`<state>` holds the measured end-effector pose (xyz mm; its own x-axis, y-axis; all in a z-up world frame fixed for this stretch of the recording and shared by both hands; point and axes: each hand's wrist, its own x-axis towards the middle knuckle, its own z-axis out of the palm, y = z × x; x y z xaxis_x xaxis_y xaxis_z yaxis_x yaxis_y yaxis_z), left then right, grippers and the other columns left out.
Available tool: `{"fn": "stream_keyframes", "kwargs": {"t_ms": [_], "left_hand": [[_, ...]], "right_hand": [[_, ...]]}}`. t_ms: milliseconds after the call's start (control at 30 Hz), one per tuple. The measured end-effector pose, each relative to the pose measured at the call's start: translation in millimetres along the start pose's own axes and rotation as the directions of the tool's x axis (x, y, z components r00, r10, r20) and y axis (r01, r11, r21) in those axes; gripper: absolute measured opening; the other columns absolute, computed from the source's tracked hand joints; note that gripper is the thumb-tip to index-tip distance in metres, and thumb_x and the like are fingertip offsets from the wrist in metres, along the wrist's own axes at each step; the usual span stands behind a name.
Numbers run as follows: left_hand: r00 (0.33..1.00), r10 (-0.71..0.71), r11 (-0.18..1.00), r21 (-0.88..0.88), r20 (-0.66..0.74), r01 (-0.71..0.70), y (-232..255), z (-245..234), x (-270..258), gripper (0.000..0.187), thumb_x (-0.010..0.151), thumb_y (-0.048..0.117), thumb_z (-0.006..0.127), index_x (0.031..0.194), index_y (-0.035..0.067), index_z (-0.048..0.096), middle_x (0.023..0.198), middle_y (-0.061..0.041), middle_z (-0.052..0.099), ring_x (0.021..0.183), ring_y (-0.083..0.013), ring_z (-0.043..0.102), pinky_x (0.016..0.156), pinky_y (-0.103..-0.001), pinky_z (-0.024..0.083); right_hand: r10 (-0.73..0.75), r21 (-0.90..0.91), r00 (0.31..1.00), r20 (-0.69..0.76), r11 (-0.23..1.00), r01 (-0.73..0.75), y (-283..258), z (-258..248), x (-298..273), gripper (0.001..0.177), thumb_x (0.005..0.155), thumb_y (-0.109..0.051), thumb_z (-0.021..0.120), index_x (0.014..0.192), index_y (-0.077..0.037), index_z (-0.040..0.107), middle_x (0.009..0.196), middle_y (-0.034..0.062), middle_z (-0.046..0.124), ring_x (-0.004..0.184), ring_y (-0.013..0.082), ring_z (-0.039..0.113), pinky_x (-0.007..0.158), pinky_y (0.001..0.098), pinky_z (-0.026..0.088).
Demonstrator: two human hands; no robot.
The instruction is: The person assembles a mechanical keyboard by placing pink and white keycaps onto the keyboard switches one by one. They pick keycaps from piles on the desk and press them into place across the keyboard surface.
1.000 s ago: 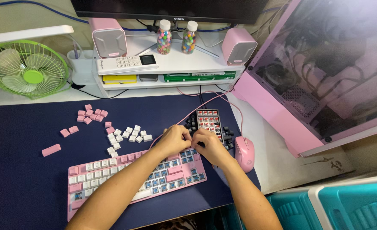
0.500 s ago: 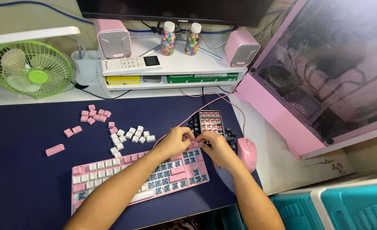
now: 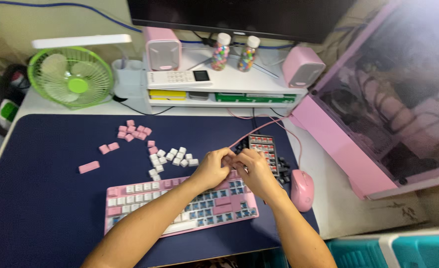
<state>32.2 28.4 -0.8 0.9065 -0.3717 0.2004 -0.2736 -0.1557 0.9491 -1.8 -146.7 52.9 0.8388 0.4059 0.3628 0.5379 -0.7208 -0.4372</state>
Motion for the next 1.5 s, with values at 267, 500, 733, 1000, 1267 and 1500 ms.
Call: {"fn": "stream_keyframes", "kwargs": {"t_ms": [267, 500, 733, 1000, 1267, 1500], "left_hand": [[0.973, 0.055, 0.981, 0.192, -0.225, -0.011, -20, -74, -16, 0.02, 0.076, -0.003, 0.063, 0.094, 0.002, 0.07, 0.083, -0.014, 0.076, 0.079, -0.0282, 0.076, 0.07, -0.036, 0.057], [0.9, 0.079, 0.943, 0.324, -0.428, 0.072, -73, -158, -27, 0.014, 0.079, 0.001, 0.072, 0.093, 0.004, 0.073, 0.082, -0.01, 0.073, 0.078, -0.0244, 0.072, 0.071, -0.035, 0.056], [0.844, 0.183, 0.836, 0.532, -0.504, 0.136, -97, -211, -46, 0.035, 0.072, -0.001, 0.075, 0.105, 0.01, 0.07, 0.092, -0.004, 0.075, 0.093, -0.027, 0.064, 0.082, -0.042, 0.049], [0.84, 0.208, 0.798, 0.583, -0.501, 0.151, -99, -225, -45, 0.045, 0.079, -0.006, 0.066, 0.12, 0.01, 0.066, 0.103, -0.002, 0.074, 0.102, -0.0264, 0.061, 0.086, -0.044, 0.043], [0.879, 0.157, 0.78, 0.603, -0.451, 0.17, -99, -227, -36, 0.042, 0.084, -0.003, 0.063, 0.123, 0.012, 0.067, 0.105, -0.002, 0.075, 0.106, -0.024, 0.061, 0.089, -0.043, 0.038], [0.87, 0.195, 0.77, 0.621, -0.452, 0.15, -84, -224, -40, 0.04, 0.081, 0.002, 0.069, 0.12, 0.011, 0.068, 0.105, -0.003, 0.072, 0.106, -0.0249, 0.058, 0.09, -0.044, 0.036]], "right_hand": [[-0.089, 0.245, 0.988, 0.124, 0.968, 0.056, -27, 51, 71, 0.015, 0.078, -0.001, 0.071, 0.093, -0.001, 0.073, 0.085, 0.0107, 0.069, 0.082, 0.0279, 0.068, 0.073, 0.0374, 0.053], [-0.077, 0.302, 0.978, 0.192, 0.953, 0.016, -42, 107, 124, 0.015, 0.079, 0.002, 0.072, 0.094, 0.0, 0.075, 0.09, 0.0126, 0.072, 0.079, 0.0251, 0.07, 0.072, 0.0346, 0.056], [-0.048, 0.328, 0.984, 0.173, 0.945, -0.012, -43, 155, 164, 0.021, 0.078, 0.004, 0.07, 0.1, 0.002, 0.073, 0.092, 0.0123, 0.073, 0.082, 0.0217, 0.073, 0.076, 0.0323, 0.058], [0.005, 0.269, 0.989, 0.146, 0.962, -0.045, -42, 199, 188, 0.024, 0.08, -0.006, 0.078, 0.103, -0.002, 0.072, 0.089, 0.0118, 0.07, 0.078, 0.0264, 0.068, 0.074, 0.0362, 0.056], [-0.032, 0.133, 0.99, 0.134, 0.991, 0.014, -44, 213, 196, 0.019, 0.077, -0.012, 0.079, 0.093, -0.005, 0.072, 0.087, 0.0102, 0.065, 0.086, 0.0291, 0.066, 0.074, 0.0437, 0.052], [-0.053, 0.135, 0.992, 0.113, 0.99, 0.038, -49, 209, 196, 0.023, 0.072, -0.009, 0.076, 0.093, -0.003, 0.069, 0.088, 0.0113, 0.063, 0.088, 0.0316, 0.065, 0.076, 0.043, 0.053]]}}
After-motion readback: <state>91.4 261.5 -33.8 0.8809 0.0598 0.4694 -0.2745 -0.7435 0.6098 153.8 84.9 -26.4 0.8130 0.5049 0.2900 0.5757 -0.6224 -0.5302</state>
